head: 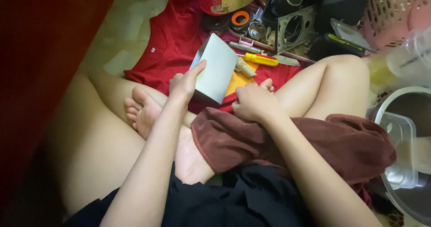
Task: The person sits on the floor and cleans a metal electrical box using a brown cloth. They wipe the exterior and interior surfaces, then use a piece of sandpaper to scrub the inside of the box.
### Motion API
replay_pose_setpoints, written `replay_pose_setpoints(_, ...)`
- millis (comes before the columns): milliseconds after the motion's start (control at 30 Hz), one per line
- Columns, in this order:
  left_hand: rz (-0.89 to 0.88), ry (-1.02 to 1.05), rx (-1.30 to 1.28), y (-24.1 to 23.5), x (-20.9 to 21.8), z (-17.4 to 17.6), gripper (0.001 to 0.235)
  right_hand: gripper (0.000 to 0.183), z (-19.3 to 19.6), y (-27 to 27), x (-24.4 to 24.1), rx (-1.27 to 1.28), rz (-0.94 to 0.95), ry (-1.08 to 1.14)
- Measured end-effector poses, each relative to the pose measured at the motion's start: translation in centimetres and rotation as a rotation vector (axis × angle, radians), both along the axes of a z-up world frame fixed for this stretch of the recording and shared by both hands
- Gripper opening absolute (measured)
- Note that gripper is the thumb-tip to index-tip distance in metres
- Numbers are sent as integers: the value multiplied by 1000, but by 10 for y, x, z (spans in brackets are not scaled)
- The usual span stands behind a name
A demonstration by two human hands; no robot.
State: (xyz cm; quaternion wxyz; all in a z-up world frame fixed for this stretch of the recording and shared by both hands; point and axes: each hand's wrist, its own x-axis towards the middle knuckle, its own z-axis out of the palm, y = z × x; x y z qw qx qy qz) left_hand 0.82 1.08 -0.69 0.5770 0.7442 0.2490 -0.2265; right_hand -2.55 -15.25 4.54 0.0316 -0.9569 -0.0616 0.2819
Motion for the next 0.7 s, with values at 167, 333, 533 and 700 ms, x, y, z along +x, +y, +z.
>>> replay_pose_setpoints(167,17,4,-19,-1,-1,6,106,37,1,0,0,0,-6,1)
replay_pose_setpoints(333,28,5,-45,0,-2,10,104,37,3,2,0,-21,-1,-1)
replay_pose_setpoints(533,-5,-2,-38,1,3,-2,109,38,7,6,0,-41,-22,21)
replay_pose_setpoints(700,-6,6,-46,1,-2,8,104,39,8,6,1,-42,-18,31)
